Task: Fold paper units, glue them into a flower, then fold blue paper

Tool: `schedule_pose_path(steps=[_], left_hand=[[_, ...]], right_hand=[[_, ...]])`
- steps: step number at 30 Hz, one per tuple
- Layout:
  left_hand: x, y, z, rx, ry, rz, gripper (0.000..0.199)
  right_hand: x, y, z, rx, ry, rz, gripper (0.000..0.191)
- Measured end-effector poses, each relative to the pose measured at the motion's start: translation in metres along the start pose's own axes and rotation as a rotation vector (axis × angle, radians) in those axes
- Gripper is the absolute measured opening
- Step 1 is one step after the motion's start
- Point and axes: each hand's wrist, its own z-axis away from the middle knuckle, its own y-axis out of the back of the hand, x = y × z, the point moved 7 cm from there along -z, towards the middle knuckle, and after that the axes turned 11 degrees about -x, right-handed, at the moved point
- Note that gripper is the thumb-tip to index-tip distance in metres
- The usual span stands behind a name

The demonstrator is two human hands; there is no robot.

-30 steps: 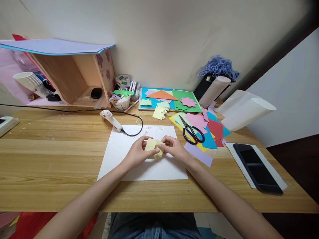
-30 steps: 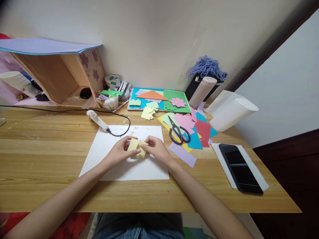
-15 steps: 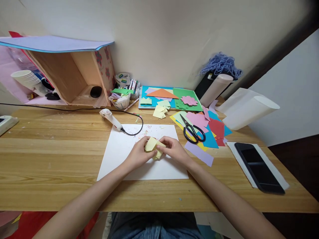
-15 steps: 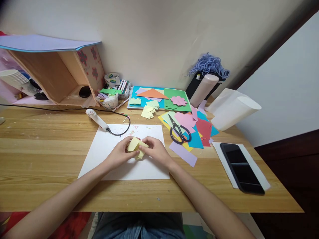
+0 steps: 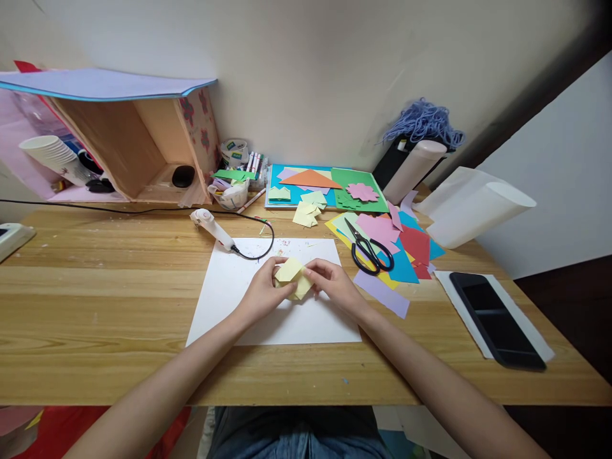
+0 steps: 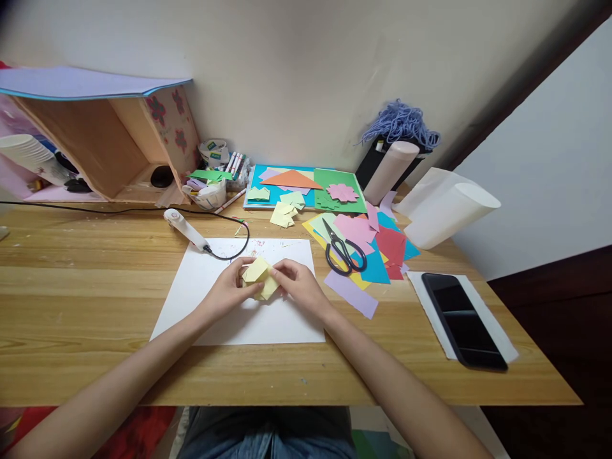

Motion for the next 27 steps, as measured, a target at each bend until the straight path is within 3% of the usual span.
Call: schedule_pose_path(steps=[4,18,27], left_hand=[[0.0031,-0.0059,0.0011,-0.058,-0.039,-0.031,0.044],[-0.0015,-0.0020,-0.0023,-0.059,-0.054,-0.075,0.043],[0.0041,-0.0042,-0.0023,-0.071,-0.115,-0.087,0.034]], right_hand=[[-0.0025,-0.0034,0.0020,-0.020,0.020,0.059,0.024],[0.0033,0.0040,-0.0009,0.020,-0.028,-0.022,0.033],[0.0020,-0.0005,0.0008,-0.011,-0.027,0.025,0.024]])
